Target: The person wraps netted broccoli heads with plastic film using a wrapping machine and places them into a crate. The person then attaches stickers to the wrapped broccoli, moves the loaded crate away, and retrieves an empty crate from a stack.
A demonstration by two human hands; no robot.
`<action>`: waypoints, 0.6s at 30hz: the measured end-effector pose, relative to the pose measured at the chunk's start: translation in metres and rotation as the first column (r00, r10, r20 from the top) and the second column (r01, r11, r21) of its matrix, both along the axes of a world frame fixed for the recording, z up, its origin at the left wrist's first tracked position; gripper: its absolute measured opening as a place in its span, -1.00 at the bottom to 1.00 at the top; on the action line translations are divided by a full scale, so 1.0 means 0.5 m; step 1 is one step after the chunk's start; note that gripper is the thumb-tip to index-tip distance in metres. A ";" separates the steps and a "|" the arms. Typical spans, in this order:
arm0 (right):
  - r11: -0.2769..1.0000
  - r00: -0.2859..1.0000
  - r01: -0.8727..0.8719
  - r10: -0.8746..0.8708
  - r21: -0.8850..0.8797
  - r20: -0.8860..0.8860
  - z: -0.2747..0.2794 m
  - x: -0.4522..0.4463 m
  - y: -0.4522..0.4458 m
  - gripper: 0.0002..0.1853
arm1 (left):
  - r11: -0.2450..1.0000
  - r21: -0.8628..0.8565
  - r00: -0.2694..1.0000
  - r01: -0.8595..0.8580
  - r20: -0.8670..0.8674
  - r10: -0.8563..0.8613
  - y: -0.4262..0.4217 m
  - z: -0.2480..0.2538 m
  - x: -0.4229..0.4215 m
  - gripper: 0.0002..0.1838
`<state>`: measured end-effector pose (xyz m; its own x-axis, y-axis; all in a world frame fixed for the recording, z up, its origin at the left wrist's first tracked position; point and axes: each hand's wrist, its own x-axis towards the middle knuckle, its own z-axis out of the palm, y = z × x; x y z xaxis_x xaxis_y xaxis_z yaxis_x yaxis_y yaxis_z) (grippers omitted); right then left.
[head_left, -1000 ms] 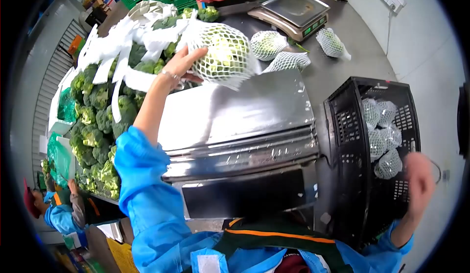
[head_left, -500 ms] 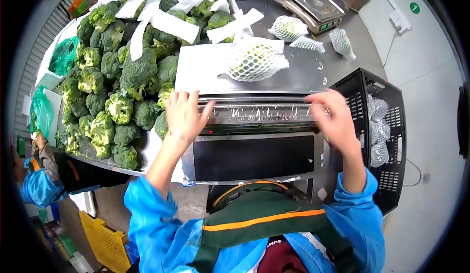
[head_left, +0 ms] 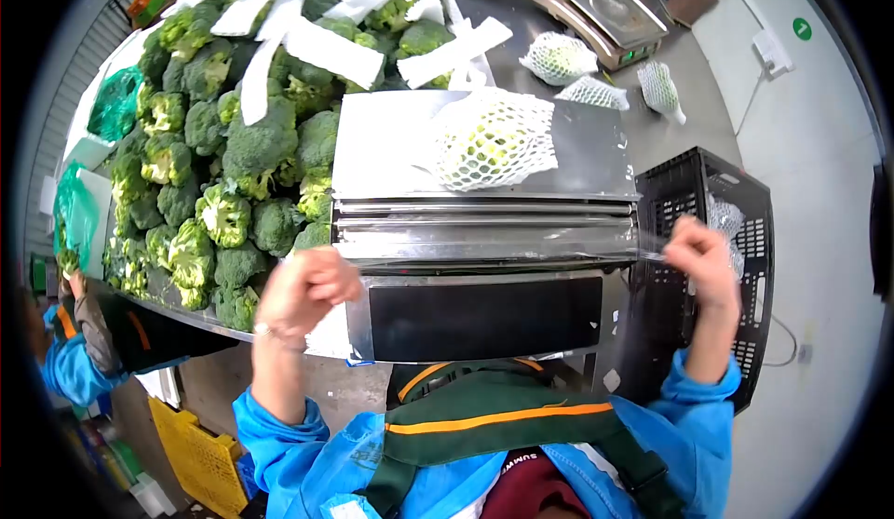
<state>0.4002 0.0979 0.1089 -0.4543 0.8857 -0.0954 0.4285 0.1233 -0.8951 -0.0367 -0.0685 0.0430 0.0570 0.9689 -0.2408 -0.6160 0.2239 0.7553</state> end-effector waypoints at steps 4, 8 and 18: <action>0.991 0.895 0.067 -0.009 0.113 -0.446 0.080 -0.060 0.163 -0.91 | 0.855 0.348 0.894 -0.385 -0.088 0.438 0.142 0.099 -0.033 -0.72; 0.948 0.987 0.141 -0.114 0.284 -0.111 -0.089 -0.183 0.360 -0.71 | 0.949 0.300 0.293 0.094 -0.920 0.261 0.320 -0.017 -0.056 -0.69; 0.780 0.747 -0.560 0.621 -0.278 0.237 -0.327 -0.271 0.285 -0.40 | 0.823 0.335 0.306 0.459 -0.929 0.208 0.396 -0.152 0.010 -0.06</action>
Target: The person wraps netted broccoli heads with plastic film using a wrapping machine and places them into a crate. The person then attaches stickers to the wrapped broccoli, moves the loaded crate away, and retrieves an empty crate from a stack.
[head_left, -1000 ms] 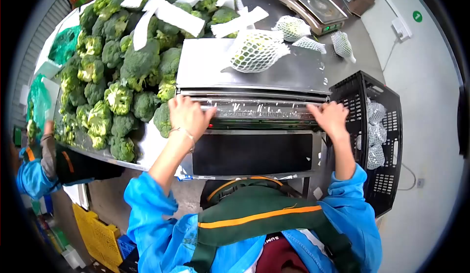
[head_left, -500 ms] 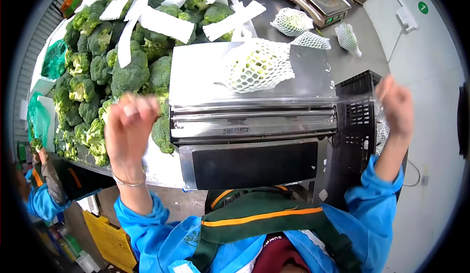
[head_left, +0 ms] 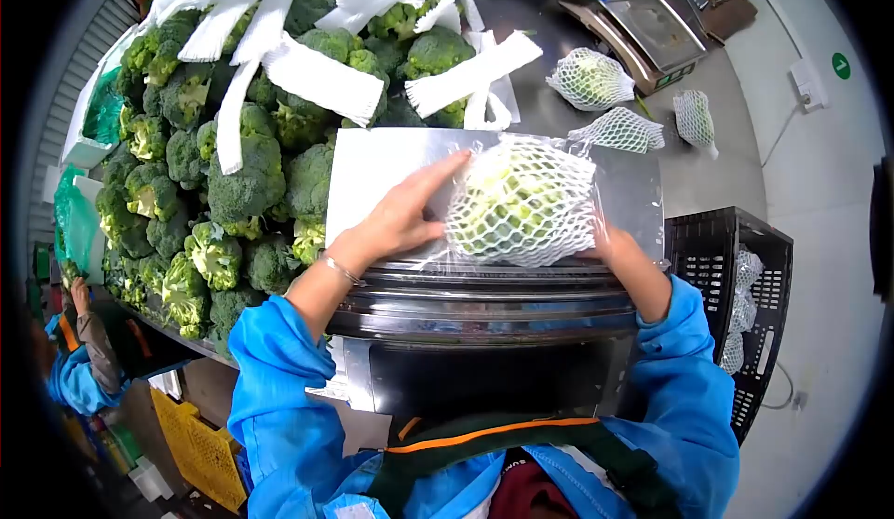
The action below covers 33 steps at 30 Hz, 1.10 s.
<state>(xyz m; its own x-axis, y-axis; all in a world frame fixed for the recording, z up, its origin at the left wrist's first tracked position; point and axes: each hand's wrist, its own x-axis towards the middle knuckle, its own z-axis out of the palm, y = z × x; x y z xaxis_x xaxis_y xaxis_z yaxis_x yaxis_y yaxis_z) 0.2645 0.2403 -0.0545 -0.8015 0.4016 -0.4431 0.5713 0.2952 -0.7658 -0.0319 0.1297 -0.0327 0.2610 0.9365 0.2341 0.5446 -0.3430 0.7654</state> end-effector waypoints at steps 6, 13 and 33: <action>0.941 0.981 0.155 -0.182 -0.299 -0.062 0.101 0.110 -0.169 -0.30 | 0.934 -0.284 0.892 0.216 0.447 -0.071 -0.105 0.085 0.119 -0.09; 0.867 0.935 0.319 -0.355 -0.383 -0.026 0.082 0.217 -0.453 -0.21 | 0.652 -0.623 0.863 0.432 0.495 -0.098 -0.371 0.062 0.209 -0.20; -0.492 -0.094 0.071 -0.869 -0.868 0.485 -0.076 0.350 -0.734 -0.63 | 0.281 -0.927 -0.255 0.249 0.217 0.942 -0.681 -0.076 0.192 -0.71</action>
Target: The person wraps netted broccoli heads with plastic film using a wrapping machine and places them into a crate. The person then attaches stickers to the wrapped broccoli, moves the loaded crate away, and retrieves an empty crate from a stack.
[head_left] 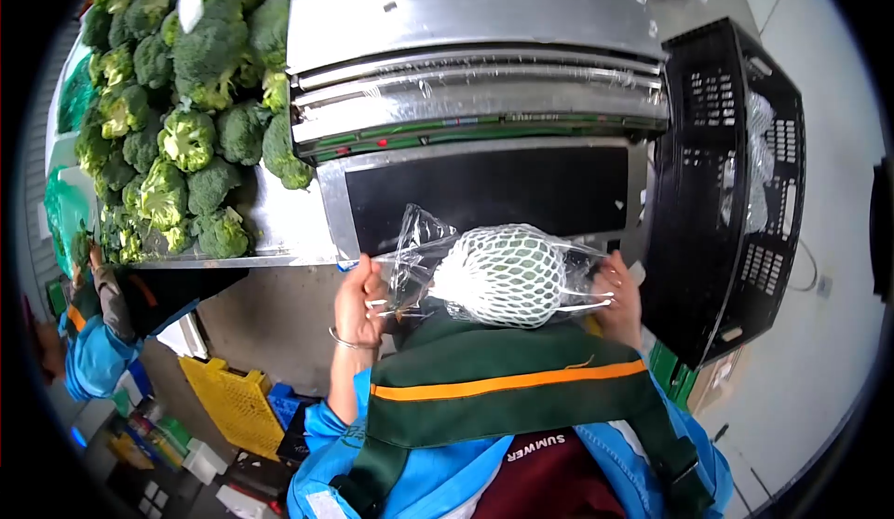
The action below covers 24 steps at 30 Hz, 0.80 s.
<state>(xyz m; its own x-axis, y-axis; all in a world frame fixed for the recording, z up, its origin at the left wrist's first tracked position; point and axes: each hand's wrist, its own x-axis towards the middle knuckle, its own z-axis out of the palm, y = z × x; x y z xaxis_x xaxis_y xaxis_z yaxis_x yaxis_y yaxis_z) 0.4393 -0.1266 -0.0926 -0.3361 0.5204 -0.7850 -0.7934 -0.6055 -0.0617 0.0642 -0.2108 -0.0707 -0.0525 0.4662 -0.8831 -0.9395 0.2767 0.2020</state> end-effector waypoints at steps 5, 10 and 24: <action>0.840 0.720 -0.542 0.452 0.019 0.527 -0.129 -0.129 -0.079 -0.58 | 0.713 -0.053 0.614 0.699 -0.467 -0.636 0.003 -0.114 0.133 -0.79; 0.563 0.439 -0.826 0.662 -0.017 0.608 0.009 -0.150 -0.082 -0.48 | 0.391 0.067 0.216 0.918 -0.912 -0.349 0.038 -0.098 0.202 -0.78; 0.736 0.980 0.032 -0.155 0.676 0.122 0.340 0.224 0.074 -0.20 | -0.216 0.028 0.105 0.976 -0.930 0.352 0.425 0.297 0.456 -0.37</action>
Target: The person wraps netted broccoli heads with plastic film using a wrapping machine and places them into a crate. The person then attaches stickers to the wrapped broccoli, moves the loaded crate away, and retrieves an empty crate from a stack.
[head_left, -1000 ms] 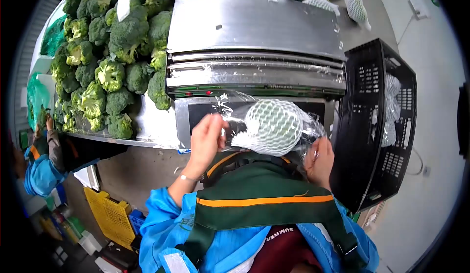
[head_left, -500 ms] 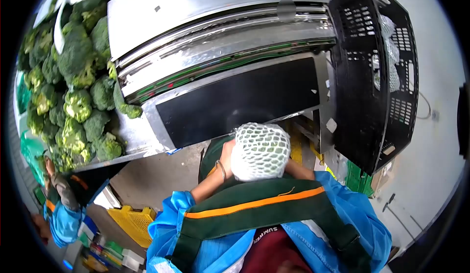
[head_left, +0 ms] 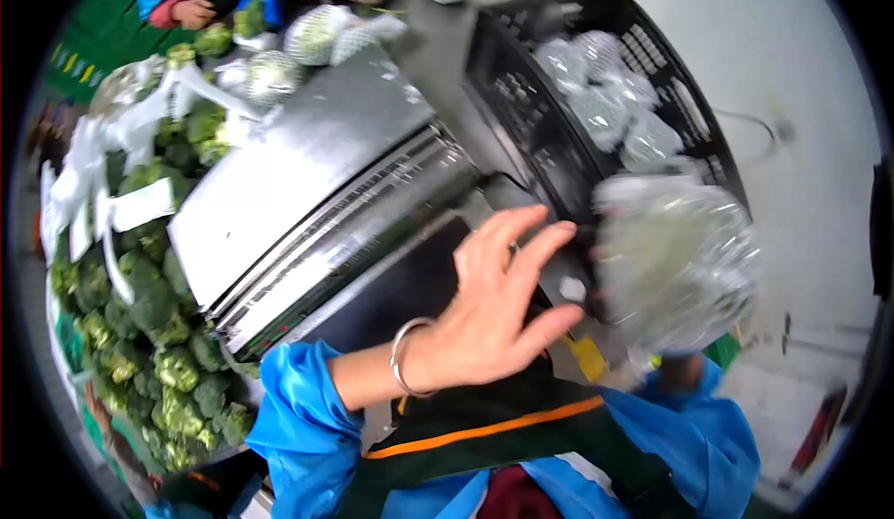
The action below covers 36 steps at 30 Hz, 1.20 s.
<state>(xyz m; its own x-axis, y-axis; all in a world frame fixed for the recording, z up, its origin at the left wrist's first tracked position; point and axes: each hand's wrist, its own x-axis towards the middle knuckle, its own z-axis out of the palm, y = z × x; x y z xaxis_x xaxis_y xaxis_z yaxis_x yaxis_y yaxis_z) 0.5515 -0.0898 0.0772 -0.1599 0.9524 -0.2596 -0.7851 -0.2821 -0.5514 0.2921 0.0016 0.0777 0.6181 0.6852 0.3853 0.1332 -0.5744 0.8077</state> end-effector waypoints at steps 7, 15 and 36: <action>0.976 0.530 0.134 -0.216 0.170 0.820 -0.248 0.347 0.095 -0.34 | 0.787 0.206 0.737 -0.582 -0.277 0.617 0.464 -0.096 -0.213 -0.53; 0.622 0.733 0.675 -0.500 -0.398 0.461 -0.457 0.353 0.288 -0.46 | 0.881 0.024 0.612 -0.472 -0.710 0.347 0.847 -0.237 -0.132 0.05; 0.876 0.164 0.376 -0.383 0.301 0.909 -0.101 0.237 0.339 -0.59 | 0.353 -0.771 0.630 -0.531 -0.080 0.773 0.289 -0.170 -0.478 -0.58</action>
